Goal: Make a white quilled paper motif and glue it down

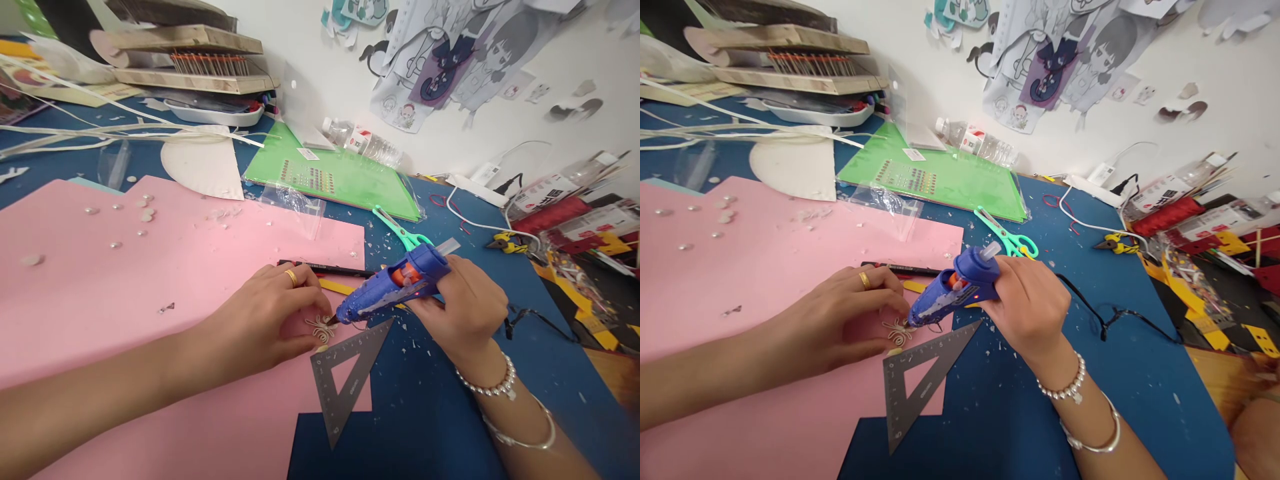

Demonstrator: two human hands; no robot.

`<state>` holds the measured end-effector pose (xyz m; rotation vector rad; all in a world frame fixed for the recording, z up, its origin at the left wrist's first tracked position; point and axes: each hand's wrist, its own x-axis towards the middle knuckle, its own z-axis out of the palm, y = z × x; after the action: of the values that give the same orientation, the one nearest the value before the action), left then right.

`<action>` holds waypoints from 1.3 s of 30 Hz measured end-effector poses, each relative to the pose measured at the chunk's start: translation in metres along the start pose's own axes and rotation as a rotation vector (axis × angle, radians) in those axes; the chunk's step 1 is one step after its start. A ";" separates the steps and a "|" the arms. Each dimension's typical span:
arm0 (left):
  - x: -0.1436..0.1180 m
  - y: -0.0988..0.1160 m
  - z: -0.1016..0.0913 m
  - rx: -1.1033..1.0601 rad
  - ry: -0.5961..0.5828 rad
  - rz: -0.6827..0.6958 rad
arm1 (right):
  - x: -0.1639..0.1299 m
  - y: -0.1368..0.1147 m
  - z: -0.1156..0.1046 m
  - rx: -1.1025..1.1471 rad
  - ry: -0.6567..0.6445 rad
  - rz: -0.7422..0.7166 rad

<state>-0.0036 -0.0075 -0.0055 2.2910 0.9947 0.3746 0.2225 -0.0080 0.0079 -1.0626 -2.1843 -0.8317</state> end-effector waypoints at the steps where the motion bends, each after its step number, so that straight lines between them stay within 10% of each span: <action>1: 0.000 0.000 0.000 0.001 0.000 0.000 | 0.000 0.000 0.000 -0.005 0.003 0.002; 24: 0.000 0.000 0.000 0.000 0.004 0.006 | -0.003 0.000 -0.003 -0.080 0.031 0.063; 39: 0.000 -0.003 0.003 -0.008 0.045 0.038 | -0.005 0.000 -0.002 -0.016 0.048 0.364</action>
<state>-0.0039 -0.0075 -0.0100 2.3066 0.9706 0.4470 0.2259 -0.0120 0.0059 -1.3791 -1.8676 -0.6993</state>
